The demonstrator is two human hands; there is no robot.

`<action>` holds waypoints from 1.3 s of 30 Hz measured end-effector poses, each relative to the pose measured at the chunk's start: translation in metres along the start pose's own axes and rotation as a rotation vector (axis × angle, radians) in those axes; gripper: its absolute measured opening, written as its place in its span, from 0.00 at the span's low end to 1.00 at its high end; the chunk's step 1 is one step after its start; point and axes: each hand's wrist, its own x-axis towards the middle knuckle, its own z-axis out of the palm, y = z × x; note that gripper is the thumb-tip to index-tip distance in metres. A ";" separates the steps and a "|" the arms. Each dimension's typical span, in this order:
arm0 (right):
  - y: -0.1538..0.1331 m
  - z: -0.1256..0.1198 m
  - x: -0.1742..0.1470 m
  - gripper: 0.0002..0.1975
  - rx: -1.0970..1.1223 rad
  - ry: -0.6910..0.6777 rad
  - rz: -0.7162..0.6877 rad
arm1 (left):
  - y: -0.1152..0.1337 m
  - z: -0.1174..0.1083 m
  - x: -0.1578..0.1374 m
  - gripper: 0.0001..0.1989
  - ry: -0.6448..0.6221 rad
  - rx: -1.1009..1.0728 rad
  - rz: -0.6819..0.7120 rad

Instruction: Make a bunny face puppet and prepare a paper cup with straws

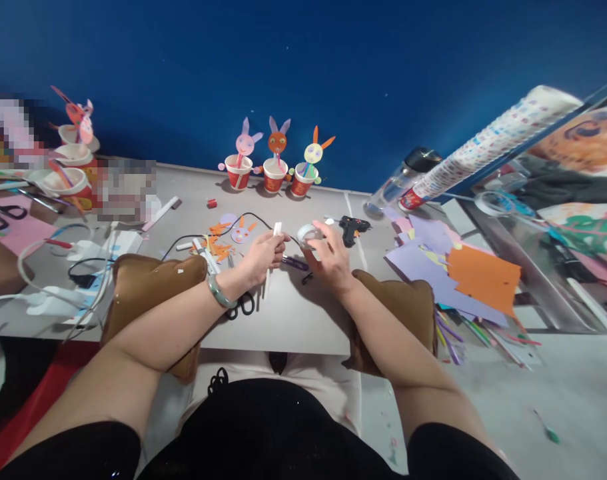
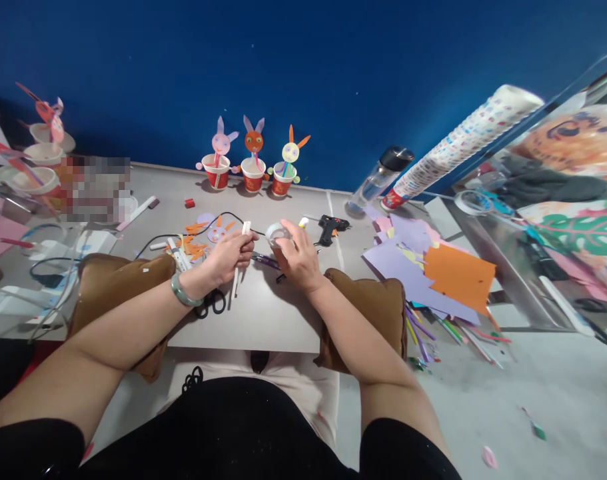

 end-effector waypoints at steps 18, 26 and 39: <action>-0.005 -0.006 -0.012 0.08 0.017 -0.055 -0.024 | -0.003 -0.002 -0.002 0.11 -0.089 0.103 -0.041; -0.003 -0.009 -0.006 0.10 -0.027 0.108 0.111 | 0.002 0.003 -0.007 0.15 -0.121 0.094 -0.044; -0.012 -0.017 -0.002 0.11 0.519 0.137 0.370 | -0.003 -0.007 -0.011 0.12 -0.443 0.441 0.011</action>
